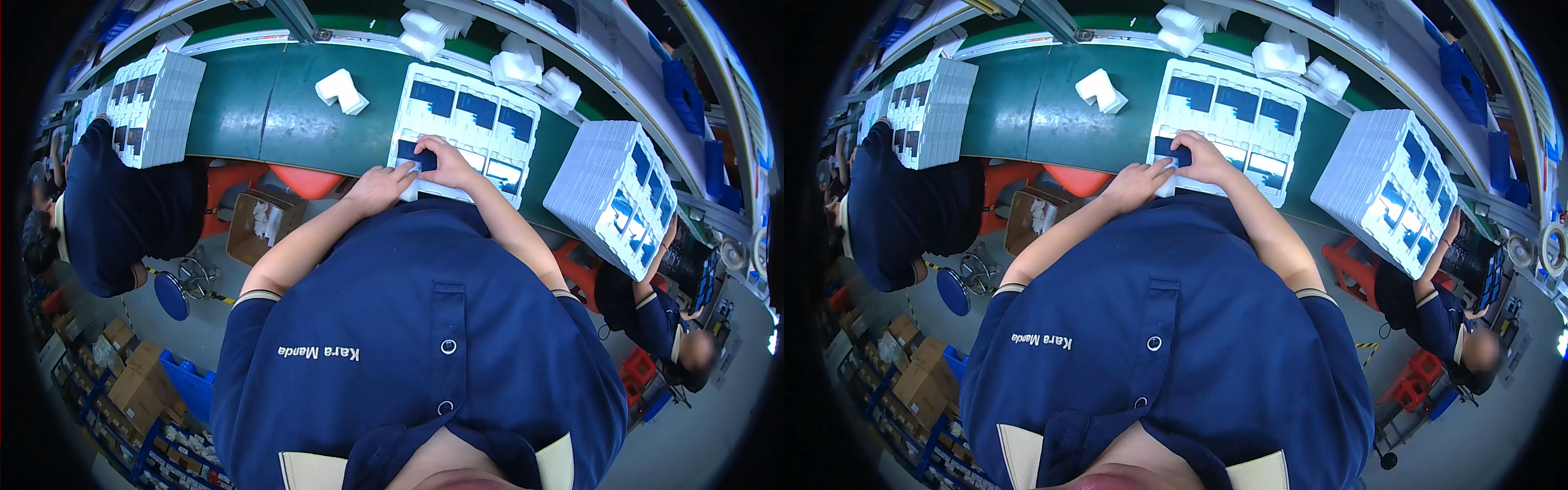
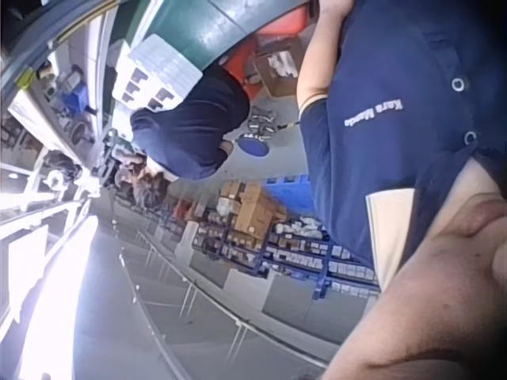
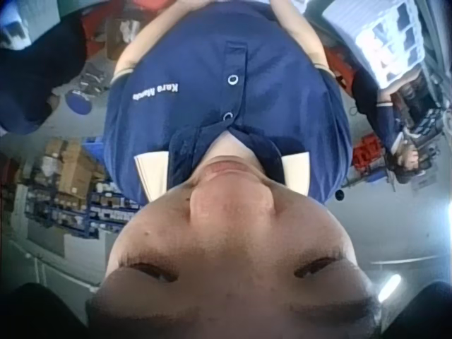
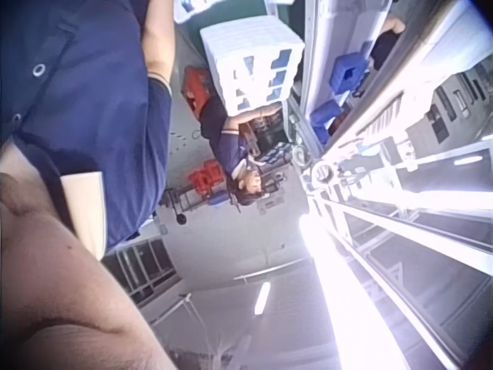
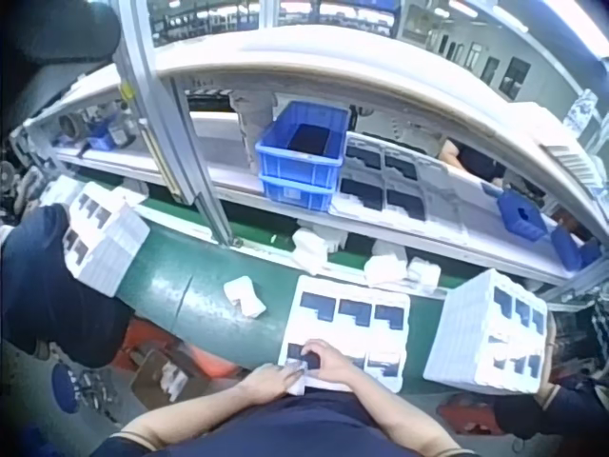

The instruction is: The person wipes small blue electronic components inside a white plastic tray using white wipes. They handle the components one by one, cleaning each surface before placing them back into the tray.

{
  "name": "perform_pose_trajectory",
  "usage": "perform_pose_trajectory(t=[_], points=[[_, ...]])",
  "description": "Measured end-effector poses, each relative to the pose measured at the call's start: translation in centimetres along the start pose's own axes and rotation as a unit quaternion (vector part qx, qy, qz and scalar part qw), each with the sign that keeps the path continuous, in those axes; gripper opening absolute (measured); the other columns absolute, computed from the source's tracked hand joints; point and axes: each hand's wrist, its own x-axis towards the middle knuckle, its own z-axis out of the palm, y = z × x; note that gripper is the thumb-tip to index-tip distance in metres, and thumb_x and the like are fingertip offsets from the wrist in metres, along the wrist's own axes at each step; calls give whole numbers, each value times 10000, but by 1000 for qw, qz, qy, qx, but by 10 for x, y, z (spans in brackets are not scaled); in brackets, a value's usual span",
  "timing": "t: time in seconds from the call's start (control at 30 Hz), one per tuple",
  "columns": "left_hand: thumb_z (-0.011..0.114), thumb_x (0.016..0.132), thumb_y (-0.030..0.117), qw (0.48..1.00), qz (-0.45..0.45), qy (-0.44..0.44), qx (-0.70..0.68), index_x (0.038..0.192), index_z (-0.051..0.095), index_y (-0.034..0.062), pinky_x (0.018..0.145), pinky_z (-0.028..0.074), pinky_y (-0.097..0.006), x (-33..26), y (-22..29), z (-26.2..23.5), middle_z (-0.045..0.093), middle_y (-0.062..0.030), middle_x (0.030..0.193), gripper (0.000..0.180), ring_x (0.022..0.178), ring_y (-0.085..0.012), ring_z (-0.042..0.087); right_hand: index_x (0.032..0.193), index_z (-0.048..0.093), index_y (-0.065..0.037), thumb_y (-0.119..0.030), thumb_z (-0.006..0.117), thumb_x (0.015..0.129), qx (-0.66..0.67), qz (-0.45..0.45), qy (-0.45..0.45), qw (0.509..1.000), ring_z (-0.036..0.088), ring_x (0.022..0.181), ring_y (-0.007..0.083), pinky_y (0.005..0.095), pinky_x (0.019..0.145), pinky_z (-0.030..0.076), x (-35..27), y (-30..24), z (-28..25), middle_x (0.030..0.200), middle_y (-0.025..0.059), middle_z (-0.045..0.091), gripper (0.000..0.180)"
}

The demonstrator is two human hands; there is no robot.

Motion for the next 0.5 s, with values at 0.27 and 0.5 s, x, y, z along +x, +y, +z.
perform_pose_trajectory(t=[0.27,0.5], points=[[642,785,179,997,-54,-30,34,1382,409,36,852,489,-416,8,2,14,396,-183,1450,657,1008,-290,624,1033,569,-80,-38,805,625,-10,33,-66,997,521,1180,266,342,1031,401,9,-4,-11,1215,93,546,474],[684,753,186,996,-78,-38,2,1391,384,45,865,492,-433,8,3,10,332,-169,1503,718,1005,-329,620,1013,597,-98,-43,802,603,48,13,102,994,541,1138,273,366,982,416,-10,-6,-38,1201,91,558,462]])
